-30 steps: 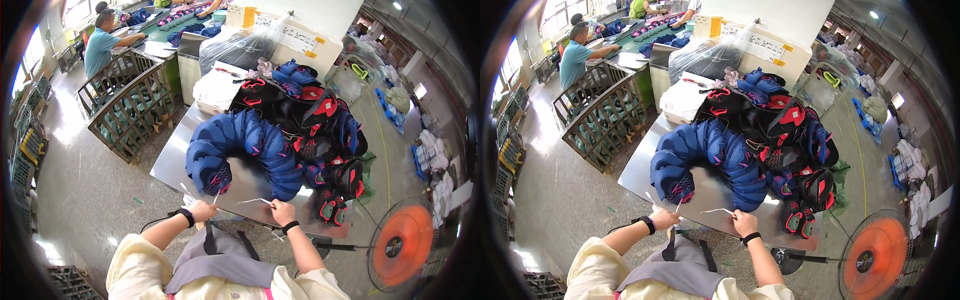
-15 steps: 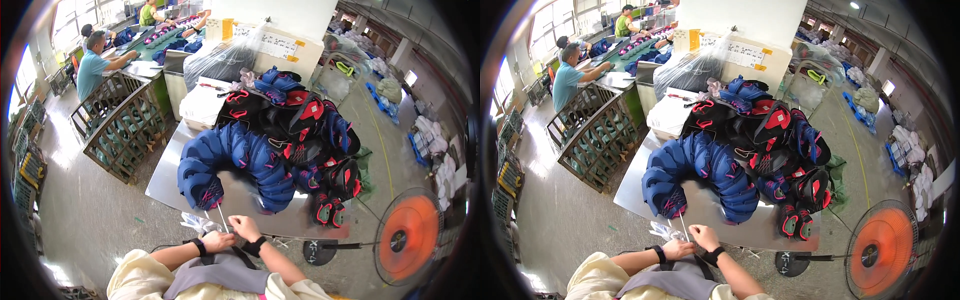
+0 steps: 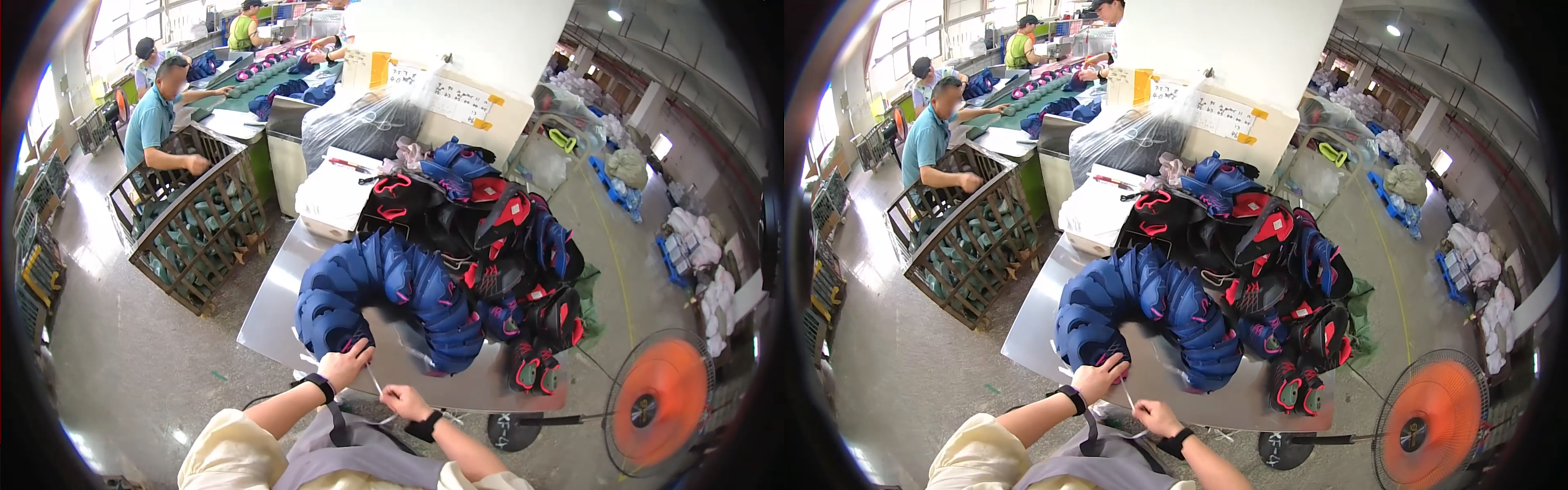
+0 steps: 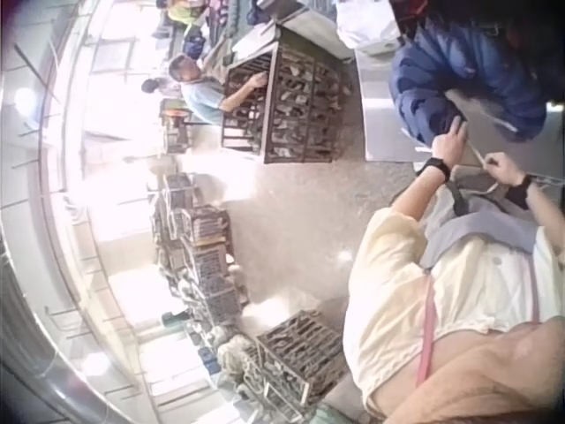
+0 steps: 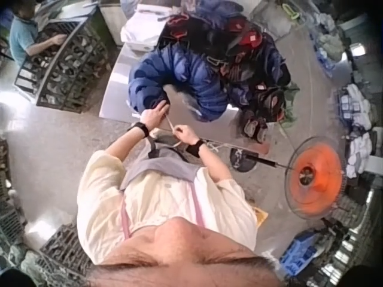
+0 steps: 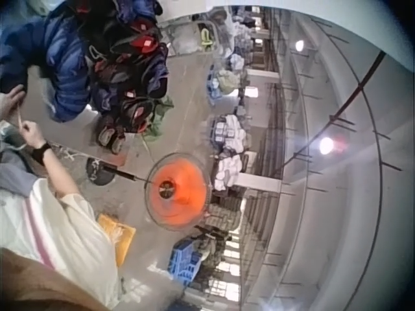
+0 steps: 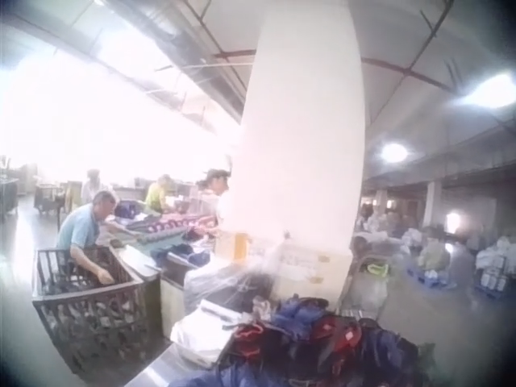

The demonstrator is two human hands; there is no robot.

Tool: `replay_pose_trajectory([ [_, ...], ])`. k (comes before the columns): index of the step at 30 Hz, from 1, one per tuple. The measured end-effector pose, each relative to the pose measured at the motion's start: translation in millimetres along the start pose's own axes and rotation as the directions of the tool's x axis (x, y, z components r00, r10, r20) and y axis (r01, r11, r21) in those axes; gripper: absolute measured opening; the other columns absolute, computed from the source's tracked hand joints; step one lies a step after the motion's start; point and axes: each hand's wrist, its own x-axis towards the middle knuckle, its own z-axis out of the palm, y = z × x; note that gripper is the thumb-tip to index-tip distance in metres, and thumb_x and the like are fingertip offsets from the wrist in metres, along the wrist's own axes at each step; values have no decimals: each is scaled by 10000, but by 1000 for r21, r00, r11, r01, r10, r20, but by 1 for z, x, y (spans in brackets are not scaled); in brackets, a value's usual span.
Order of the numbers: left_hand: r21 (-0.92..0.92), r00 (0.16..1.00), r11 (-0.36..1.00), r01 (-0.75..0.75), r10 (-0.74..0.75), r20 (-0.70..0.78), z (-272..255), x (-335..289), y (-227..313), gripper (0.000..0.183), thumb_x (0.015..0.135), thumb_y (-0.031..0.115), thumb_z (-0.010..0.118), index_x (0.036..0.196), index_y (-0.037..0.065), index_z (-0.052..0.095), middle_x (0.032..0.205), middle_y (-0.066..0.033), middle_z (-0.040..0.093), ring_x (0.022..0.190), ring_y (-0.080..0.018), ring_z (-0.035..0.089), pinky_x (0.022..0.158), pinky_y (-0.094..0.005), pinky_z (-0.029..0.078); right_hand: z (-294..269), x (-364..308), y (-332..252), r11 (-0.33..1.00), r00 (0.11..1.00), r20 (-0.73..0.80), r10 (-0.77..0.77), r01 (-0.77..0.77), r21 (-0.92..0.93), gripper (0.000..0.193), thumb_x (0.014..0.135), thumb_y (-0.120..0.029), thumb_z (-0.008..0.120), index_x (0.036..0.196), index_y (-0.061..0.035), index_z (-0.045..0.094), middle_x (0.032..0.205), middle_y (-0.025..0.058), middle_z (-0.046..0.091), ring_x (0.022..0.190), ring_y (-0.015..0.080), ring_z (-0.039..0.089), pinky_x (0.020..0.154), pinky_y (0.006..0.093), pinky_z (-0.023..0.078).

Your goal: Picking up shoe uppers from large storage bags and bundling them together using a plastic tie.

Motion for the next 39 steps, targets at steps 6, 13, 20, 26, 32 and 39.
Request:
replay_pose_trajectory([
  [6, -46, 998, 998, 52, -51, 27, -5, 0, -12, 510, 753, 137, 532, 1242, 222, 417, 1276, -32, 404, 696, -193, 623, 496, -311, 499, -54, -99, 22, 937, 949, 311, 55, 58, -343, 163, 816, -228, 519, 809, -68, 554, 713, 121, 583, 666, 296, 566, 608, 361, 443],
  [13, -115, 998, 992, -60, 63, 23, -14, 7, -52, 453, 778, 190, 527, 1221, 222, 441, 1239, -14, 443, 696, -181, 620, 498, -313, 496, -89, -124, 2, 636, 904, 125, 410, -185, -749, 204, 804, -321, 517, 857, -138, 591, 762, 125, 597, 742, 321, 577, 648, 407, 458],
  [20, -417, 985, 893, -170, 152, -75, -47, 50, -64, 301, 781, 149, 533, 1079, 107, 525, 1155, -73, 510, 756, -257, 611, 626, -355, 505, -120, 76, -133, 429, 862, -98, -497, 146, -892, 386, 715, -180, 632, 1077, -99, 522, 1093, 74, 515, 744, 244, 598, 592, 330, 495],
  [26, -433, 957, 901, -11, -115, -264, -91, 148, -70, 368, 775, 83, 518, 1138, 61, 464, 1146, -105, 507, 777, -319, 599, 641, -389, 496, -146, 190, -151, 152, 975, 86, -205, 118, -981, 745, 613, -358, 722, 1220, -75, 396, 1365, 105, 310, 718, 279, 623, 608, 367, 508],
  [32, -314, 997, 946, -76, 70, -32, -72, 218, -76, 603, 730, 46, 477, 1291, 52, 257, 1161, -181, 510, 789, -339, 608, 630, -419, 484, -162, 186, -148, 180, 975, 204, -84, 216, -960, 730, 597, -398, 727, 1156, -40, 423, 1173, 125, 445, 705, 285, 614, 592, 376, 501],
  [39, 59, 995, 996, 67, -71, 69, -54, 235, -92, 236, 769, 156, 493, 967, 112, 614, 1036, -81, 526, 671, -234, 625, 542, -352, 497, -244, 123, -117, 116, 990, 104, -97, 115, -987, 532, 583, -354, 739, 991, -72, 548, 962, 69, 505, 770, 273, 577, 638, 360, 498],
])
